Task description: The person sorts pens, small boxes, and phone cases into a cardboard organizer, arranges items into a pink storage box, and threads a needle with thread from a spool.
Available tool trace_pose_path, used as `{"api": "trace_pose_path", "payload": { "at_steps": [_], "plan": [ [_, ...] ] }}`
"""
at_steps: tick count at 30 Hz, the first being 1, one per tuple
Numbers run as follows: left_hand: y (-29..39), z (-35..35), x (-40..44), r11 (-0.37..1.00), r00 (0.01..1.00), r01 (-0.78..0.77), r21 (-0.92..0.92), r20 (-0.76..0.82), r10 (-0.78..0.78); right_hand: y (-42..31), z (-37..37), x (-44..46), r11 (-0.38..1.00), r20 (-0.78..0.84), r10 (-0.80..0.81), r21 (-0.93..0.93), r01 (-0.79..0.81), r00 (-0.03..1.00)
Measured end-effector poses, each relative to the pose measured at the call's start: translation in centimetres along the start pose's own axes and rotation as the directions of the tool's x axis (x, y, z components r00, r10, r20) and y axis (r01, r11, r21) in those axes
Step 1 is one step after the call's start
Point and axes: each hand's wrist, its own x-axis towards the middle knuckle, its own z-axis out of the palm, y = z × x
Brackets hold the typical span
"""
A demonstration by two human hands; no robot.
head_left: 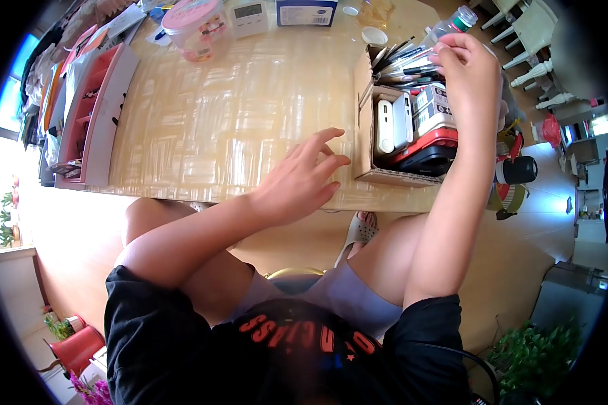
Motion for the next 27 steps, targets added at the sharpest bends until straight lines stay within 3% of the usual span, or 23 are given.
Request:
{"api": "trace_pose_path", "payload": {
  "at_steps": [2, 5, 7, 9, 10, 13, 14, 17, 19, 21, 22, 25, 27],
  "plan": [
    [-0.2, -0.1, 0.0, 1.000, 1.000, -0.003, 0.000, -0.012, 0.003, -1.8, -0.8, -0.9, 0.958, -0.051, -0.073, -0.280, 0.055, 0.996],
    [-0.5, -0.1, 0.0, 0.999, 0.999, -0.021, -0.034, -0.045, 0.020, -2.4, -1.2, -1.3, 0.914, 0.020, -0.099, -0.393, 0.099, 0.995],
    [-0.6, -0.5, 0.0, 0.999, 0.998, -0.026, -0.024, -0.058, 0.024, -2.8, -0.9, -1.5, 0.926, 0.121, -0.062, -0.364, 0.102, 0.991],
    [-0.8, -0.9, -0.2, 1.000, 0.998, -0.015, -0.025, -0.063, 0.013, -4.4, -0.5, -1.7, 0.850, 0.285, 0.138, -0.526, 0.034, 0.948],
    [-1.2, -1.3, -0.3, 0.999, 0.997, 0.020, -0.037, -0.071, -0.023, -4.5, -0.1, -1.8, 0.841, 0.302, 0.151, -0.540, 0.038, 0.941],
    [-4.0, -3.2, -0.2, 0.993, 0.962, 0.095, -0.076, -0.251, -0.111, -3.5, 0.9, -2.7, 0.885, 0.161, -0.051, -0.450, 0.119, 0.986],
    [-5.6, -4.3, -0.1, 0.990, 0.917, 0.113, 0.081, -0.392, -0.073, -3.9, 1.1, -2.7, 0.876, 0.151, -0.032, -0.472, 0.100, 0.988],
    [-12.3, -8.5, 0.5, 0.935, 0.708, 0.287, 0.209, -0.704, -0.061, -6.6, 2.4, -4.1, 0.887, 0.120, -0.128, -0.431, 0.168, 0.984],
    [-15.7, -11.9, 0.7, 0.867, 0.640, 0.352, 0.352, -0.766, 0.052, -6.3, 4.8, -5.7, 0.825, 0.050, -0.479, -0.315, 0.469, 0.877],
    [-17.9, -14.1, 0.6, 0.810, 0.575, 0.451, 0.374, -0.816, 0.057, -6.7, 7.1, -8.5, 0.749, 0.075, -0.634, -0.184, 0.636, 0.769],
    [-18.4, -14.7, 0.8, 0.850, 0.586, 0.417, 0.322, -0.810, 0.019, -6.8, 8.2, -9.8, 0.694, 0.095, -0.706, -0.102, 0.713, 0.702],
    [-19.8, -15.6, 1.1, 0.931, 0.640, 0.325, 0.164, -0.764, -0.088, -6.2, 9.7, -12.5, 0.760, 0.218, -0.628, -0.032, 0.649, 0.747],
    [-20.9, -16.1, 1.4, 0.958, 0.687, 0.276, 0.075, -0.713, -0.143, -6.2, 7.6, -12.2, 0.797, 0.109, -0.600, -0.011, 0.604, 0.793]
  ]
}}
